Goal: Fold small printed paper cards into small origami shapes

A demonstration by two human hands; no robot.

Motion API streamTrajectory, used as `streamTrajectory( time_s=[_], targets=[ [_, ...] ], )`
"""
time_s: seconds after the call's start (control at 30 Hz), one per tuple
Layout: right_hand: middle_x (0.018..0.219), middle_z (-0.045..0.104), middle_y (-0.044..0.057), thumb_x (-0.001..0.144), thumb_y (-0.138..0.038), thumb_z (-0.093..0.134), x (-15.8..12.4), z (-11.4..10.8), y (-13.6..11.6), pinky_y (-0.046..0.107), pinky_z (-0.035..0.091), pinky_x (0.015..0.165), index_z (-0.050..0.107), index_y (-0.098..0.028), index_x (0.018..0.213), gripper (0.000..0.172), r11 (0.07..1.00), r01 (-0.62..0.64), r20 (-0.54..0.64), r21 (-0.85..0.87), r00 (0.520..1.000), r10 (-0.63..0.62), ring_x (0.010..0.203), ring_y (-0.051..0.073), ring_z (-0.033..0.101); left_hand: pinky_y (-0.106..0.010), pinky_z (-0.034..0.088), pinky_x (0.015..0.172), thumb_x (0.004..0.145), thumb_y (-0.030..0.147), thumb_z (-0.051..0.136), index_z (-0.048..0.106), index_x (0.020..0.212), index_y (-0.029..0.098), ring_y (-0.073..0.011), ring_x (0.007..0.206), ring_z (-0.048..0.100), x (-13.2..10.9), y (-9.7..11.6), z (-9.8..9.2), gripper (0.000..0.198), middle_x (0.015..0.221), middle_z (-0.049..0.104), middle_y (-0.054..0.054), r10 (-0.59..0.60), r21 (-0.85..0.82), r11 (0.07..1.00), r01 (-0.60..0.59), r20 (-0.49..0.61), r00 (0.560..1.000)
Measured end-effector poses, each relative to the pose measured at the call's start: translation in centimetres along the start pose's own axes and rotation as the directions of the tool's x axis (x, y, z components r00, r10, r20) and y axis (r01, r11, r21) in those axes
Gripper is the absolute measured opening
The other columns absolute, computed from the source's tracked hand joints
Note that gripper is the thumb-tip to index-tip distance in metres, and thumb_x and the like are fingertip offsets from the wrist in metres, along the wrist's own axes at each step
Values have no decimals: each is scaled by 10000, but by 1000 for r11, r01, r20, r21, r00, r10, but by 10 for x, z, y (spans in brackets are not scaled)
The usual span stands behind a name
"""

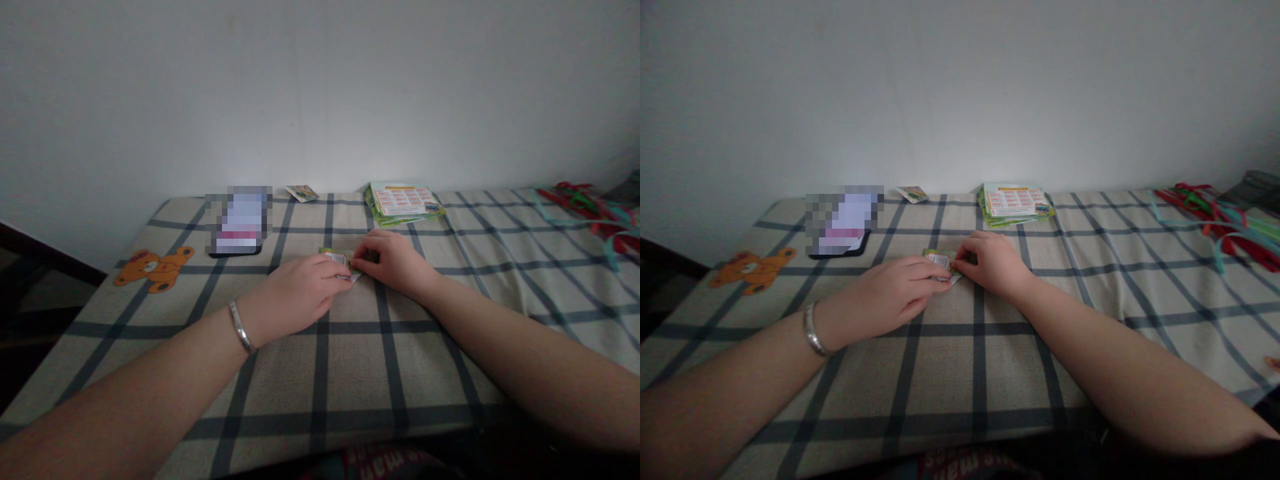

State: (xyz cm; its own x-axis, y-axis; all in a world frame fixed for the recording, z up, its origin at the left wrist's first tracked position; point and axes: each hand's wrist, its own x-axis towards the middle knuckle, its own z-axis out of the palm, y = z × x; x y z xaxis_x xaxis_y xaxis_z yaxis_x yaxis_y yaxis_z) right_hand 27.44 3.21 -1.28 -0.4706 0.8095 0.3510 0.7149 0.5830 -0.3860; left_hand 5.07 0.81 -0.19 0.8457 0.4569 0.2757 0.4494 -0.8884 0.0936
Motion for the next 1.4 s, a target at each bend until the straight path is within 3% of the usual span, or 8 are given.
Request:
streamTrajectory(
  time_s=[0.13, 0.23, 0.37, 0.53, 0.77, 0.93, 1.4],
  targets=[
    [790, 647, 29, 823, -223, 631, 1, 1, 0, 261, 418, 661, 671, -183, 803, 61, 1000, 8, -14, -7, 1000, -8, 731, 149, 569, -392, 452, 1053, 885, 121, 504, 642, 1163, 178, -191, 1138, 562, 0, 1, 0, 316, 1191, 656, -42, 16, 12, 1000, -16, -11, 1000],
    [803, 650, 31, 844, -211, 619, -1, -2, 0, 268, 435, 703, 683, -188, 824, 71, 996, 90, -3, 1, 996, -90, 779, 158, 577, -385, 440, 1065, 891, 140, 512, 638, 1168, 173, -189, 1138, 560, 0, 3, 0, 306, 1199, 651, -47, 8, 25, 1000, -7, -10, 1000],
    [919, 694, 38, 871, -252, 615, -8, -13, 0, 300, 460, 789, 715, -215, 886, 108, 979, 202, 87, 7, 976, -202, 853, 170, 604, -396, 455, 1039, 895, 158, 514, 640, 1151, 165, -205, 1123, 559, 1, 5, -2, 286, 1175, 649, -59, -2, 52, 999, 1, 16, 1000],
    [1112, 694, 31, 889, -226, 585, -15, -27, -2, 326, 466, 856, 739, -256, 979, 181, 962, 267, 164, -51, 953, -256, 957, 185, 612, -421, 466, 1007, 897, 168, 514, 644, 1125, 176, -218, 1104, 564, 1, 5, -2, 262, 1158, 647, -65, 15, 69, 997, -15, 1, 1000],
    [1080, 700, 21, 897, -175, 542, -15, -32, -13, 339, 453, 853, 726, -269, 1037, 250, 921, 375, 267, -101, 902, -338, 972, 190, 590, -428, 482, 952, 900, 186, 511, 667, 1043, 176, -231, 1075, 570, 2, 5, -3, 212, 1090, 655, -76, 10, 84, 996, -11, 15, 1000],
    [1071, 699, 29, 875, -163, 555, -17, -33, -17, 349, 450, 841, 718, -261, 1046, 256, 907, 392, 294, -154, 895, -337, 975, 201, 593, -430, 478, 955, 906, 182, 504, 663, 1024, 182, -230, 1075, 562, 3, 6, -3, 199, 1066, 648, -73, 5, 93, 996, -8, 38, 999],
    [1124, 670, -8, 832, -236, 616, -19, -32, -17, 302, 433, 691, 729, -349, 991, 226, 896, 301, 266, -327, 939, -219, 869, 185, 626, -427, 493, 929, 904, 182, 513, 659, 1013, 190, -229, 1065, 565, 4, 6, -4, 183, 1054, 648, -64, 15, 115, 993, -20, 46, 999]
  ],
)
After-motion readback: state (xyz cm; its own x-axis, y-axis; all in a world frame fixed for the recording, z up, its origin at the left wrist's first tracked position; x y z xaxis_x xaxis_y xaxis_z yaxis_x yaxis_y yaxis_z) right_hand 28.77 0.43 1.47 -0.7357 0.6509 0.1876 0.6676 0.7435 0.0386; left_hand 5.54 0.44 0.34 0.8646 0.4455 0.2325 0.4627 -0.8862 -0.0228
